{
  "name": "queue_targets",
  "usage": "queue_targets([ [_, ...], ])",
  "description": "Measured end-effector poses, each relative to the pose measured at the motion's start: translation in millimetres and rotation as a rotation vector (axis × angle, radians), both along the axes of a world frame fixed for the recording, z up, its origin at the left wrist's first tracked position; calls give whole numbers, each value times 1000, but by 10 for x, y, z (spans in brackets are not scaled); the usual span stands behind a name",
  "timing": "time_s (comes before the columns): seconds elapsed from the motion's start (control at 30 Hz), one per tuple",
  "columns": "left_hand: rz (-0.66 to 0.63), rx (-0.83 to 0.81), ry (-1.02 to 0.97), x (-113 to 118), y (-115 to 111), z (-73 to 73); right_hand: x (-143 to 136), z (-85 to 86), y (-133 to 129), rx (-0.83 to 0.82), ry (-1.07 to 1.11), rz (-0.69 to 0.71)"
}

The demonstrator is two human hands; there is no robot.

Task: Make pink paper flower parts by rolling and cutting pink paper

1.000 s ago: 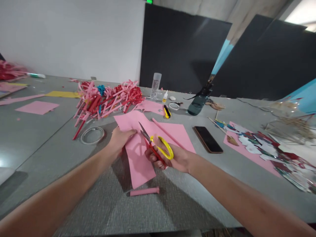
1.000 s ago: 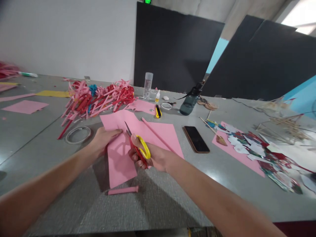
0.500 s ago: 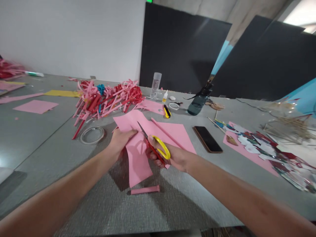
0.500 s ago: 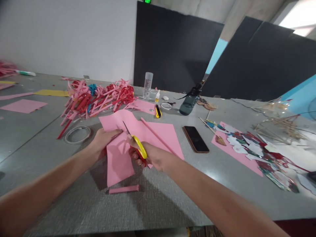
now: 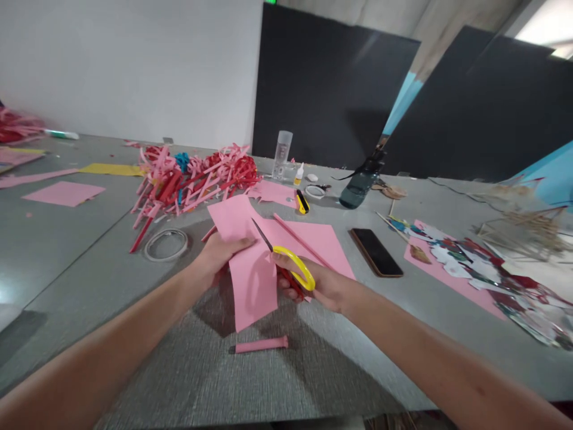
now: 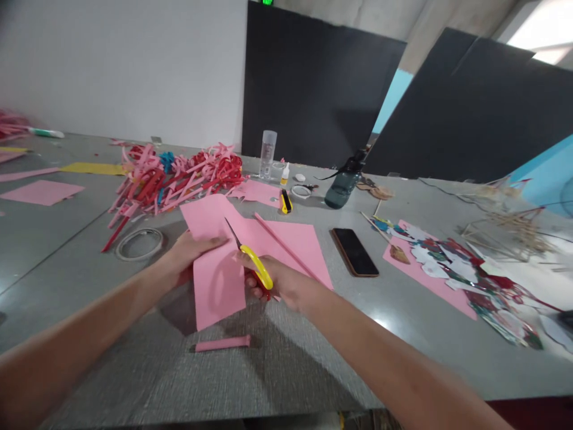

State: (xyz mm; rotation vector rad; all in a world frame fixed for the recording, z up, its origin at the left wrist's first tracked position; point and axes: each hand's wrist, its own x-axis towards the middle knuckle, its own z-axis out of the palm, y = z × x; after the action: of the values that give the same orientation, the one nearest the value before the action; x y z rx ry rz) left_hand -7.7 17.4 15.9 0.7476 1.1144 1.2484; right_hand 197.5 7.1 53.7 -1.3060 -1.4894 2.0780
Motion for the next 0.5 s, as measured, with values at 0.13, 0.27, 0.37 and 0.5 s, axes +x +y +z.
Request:
queue_targets([
  [0.13, -5, -4, 0, 29, -18, -17, 27, -7, 0, 18, 26, 23],
  [0.27, -5, 22, -30, 41, -25, -47, 57, -41, -7, 108, -37, 30],
  [0.37, -12, 51, -44, 42, -34, -65, 91, -79, -4, 153, -45, 66],
  [0.5, -18, 53, -42, 40, -51, -60, 119, -106, 3, 144, -4, 64],
])
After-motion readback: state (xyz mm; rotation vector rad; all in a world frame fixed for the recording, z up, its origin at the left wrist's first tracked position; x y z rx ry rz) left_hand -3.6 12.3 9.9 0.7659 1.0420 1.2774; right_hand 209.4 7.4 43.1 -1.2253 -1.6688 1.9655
